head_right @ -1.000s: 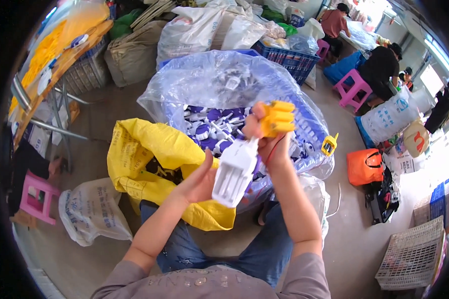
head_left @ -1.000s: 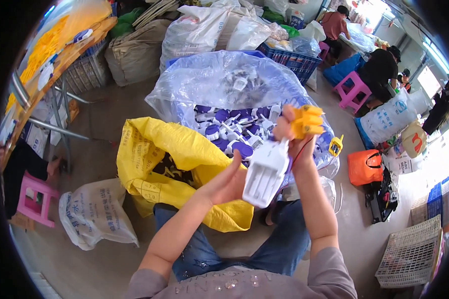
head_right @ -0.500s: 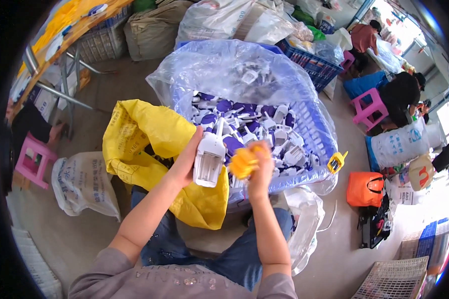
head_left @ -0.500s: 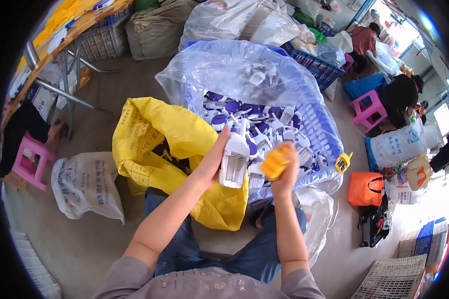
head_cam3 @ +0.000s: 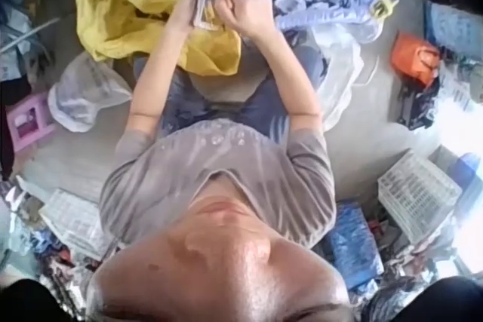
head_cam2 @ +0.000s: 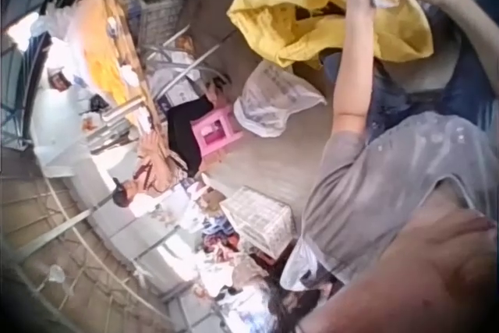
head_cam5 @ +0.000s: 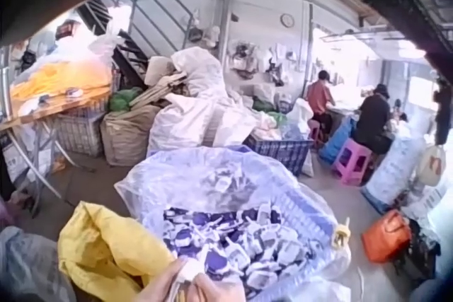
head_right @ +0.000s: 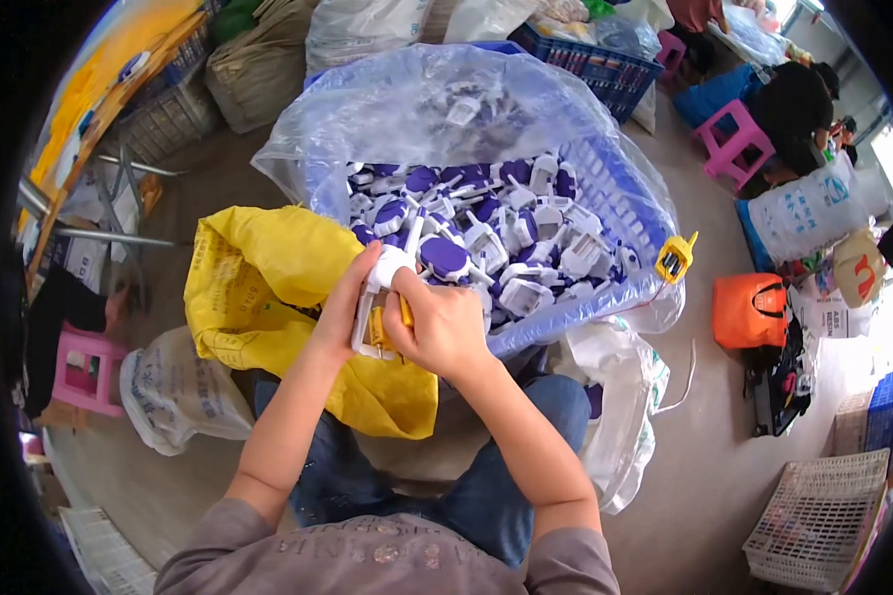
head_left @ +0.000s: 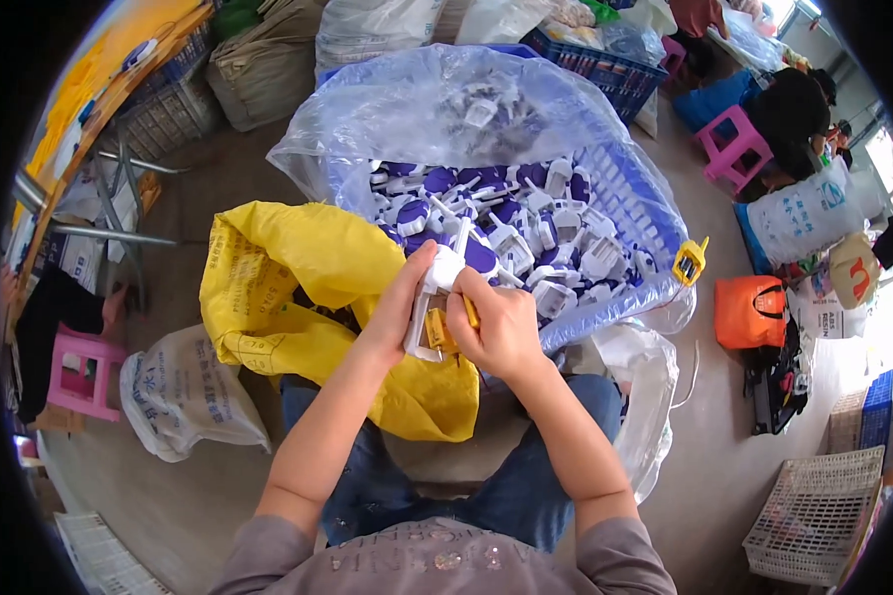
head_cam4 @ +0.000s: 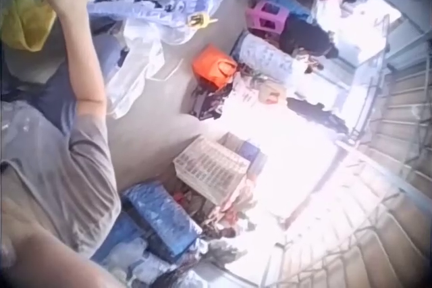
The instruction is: Testing the electronic components of toy guns by inserting a trigger piece and checking for light activation.
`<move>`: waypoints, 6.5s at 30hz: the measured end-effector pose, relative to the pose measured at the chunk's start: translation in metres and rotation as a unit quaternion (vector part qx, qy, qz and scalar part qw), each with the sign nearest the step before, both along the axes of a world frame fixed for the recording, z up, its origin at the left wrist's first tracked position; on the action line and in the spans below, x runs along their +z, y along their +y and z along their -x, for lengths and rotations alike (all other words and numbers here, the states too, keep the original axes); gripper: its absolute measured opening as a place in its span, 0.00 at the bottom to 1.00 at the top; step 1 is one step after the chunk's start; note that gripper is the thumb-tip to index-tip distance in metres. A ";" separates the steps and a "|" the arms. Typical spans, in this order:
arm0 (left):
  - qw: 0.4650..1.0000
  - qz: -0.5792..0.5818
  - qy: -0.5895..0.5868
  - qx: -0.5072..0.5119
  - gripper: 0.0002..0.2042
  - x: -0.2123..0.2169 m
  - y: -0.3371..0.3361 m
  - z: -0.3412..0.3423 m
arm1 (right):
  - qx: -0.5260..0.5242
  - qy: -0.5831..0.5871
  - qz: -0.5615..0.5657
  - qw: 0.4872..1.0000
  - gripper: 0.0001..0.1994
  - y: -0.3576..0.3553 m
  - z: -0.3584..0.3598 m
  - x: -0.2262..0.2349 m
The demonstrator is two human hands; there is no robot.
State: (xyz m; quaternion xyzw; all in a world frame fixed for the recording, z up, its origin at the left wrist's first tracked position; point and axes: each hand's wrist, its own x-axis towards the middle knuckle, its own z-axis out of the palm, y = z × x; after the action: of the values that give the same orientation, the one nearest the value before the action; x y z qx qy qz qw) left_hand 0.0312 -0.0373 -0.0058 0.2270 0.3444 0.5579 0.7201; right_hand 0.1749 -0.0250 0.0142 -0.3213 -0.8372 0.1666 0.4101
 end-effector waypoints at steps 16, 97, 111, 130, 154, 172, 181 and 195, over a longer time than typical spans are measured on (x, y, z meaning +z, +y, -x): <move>0.996 0.021 0.015 0.083 0.16 -0.018 -0.005 -0.010 | -0.076 0.000 -0.089 0.993 0.04 0.009 0.015 -0.022; 0.977 -0.129 0.009 -0.168 0.43 0.028 -0.016 0.022 | 0.047 0.267 0.024 0.962 0.16 -0.001 -0.020 0.011; 0.964 -0.234 -0.122 0.032 0.37 0.019 -0.008 0.016 | 0.237 0.407 0.665 0.579 0.18 0.002 -0.006 -0.016; 0.973 -0.199 -0.058 0.103 0.24 0.012 0.005 0.034 | -0.195 -0.049 0.236 0.951 0.20 0.023 -0.040 0.006; 0.803 -0.240 0.347 -0.421 0.22 -0.012 0.019 -0.171 | -0.086 0.463 0.577 0.667 0.20 -0.128 -0.230 -0.076; 0.147 -0.507 0.695 -0.488 0.25 -0.151 0.008 -0.313 | -0.533 -0.419 0.185 0.712 0.42 -0.019 -0.392 -0.095; 0.127 -0.686 0.652 -0.297 0.16 -0.183 0.048 -0.320 | -0.602 -0.294 0.171 0.722 0.42 -0.055 -0.408 -0.060; 0.439 -0.653 0.617 -0.019 0.07 -0.011 0.075 -0.279 | -0.568 -0.432 0.242 0.658 0.33 -0.070 -0.409 -0.048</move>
State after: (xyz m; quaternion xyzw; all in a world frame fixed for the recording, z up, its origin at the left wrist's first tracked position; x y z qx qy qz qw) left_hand 0.3100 0.0374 -0.0166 0.9203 0.2272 0.3166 -0.0338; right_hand 0.5842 -0.0951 -0.0339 -0.8578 -0.5051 -0.0597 -0.0745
